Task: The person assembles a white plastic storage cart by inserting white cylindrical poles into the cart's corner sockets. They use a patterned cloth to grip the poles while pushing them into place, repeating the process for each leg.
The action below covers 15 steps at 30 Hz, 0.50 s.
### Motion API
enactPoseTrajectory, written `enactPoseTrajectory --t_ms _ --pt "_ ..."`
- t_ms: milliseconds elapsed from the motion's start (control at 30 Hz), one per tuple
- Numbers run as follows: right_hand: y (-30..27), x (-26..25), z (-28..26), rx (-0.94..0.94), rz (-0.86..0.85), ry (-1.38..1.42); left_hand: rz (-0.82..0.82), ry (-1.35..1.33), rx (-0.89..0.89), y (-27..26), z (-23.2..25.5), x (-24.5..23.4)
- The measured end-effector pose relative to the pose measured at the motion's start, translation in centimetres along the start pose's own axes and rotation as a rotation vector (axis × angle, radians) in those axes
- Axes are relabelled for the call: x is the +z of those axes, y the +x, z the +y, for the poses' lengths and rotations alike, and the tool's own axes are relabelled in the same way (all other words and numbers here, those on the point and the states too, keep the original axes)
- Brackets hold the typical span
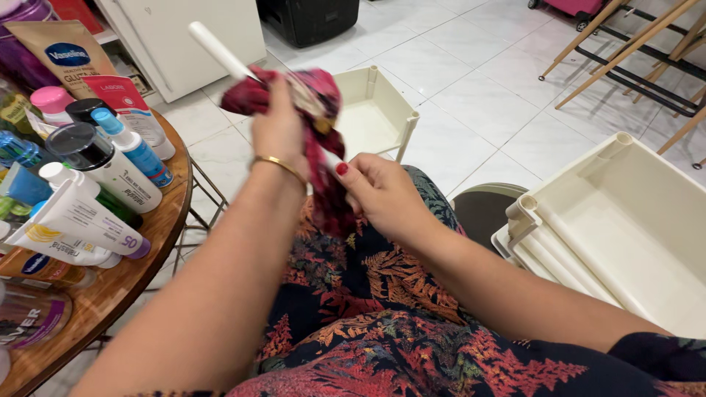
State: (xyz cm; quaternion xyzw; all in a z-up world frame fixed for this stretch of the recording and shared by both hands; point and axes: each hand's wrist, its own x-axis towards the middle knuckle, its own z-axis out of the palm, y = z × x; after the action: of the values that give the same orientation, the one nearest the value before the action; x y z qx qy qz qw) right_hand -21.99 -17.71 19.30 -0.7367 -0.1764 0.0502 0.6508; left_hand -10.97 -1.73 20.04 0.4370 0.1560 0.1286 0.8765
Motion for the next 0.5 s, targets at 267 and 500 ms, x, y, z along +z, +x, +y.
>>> enactPoseTrajectory --t_ms 267,500 --pt "-1.3 0.1 0.4 0.466 -0.085 0.504 -0.009 0.042 0.083 1.2 2.3 -1.1" --pt "0.7 -0.9 0.0 0.357 -0.047 0.49 -0.098 0.059 0.014 -1.3 -1.4 0.8"
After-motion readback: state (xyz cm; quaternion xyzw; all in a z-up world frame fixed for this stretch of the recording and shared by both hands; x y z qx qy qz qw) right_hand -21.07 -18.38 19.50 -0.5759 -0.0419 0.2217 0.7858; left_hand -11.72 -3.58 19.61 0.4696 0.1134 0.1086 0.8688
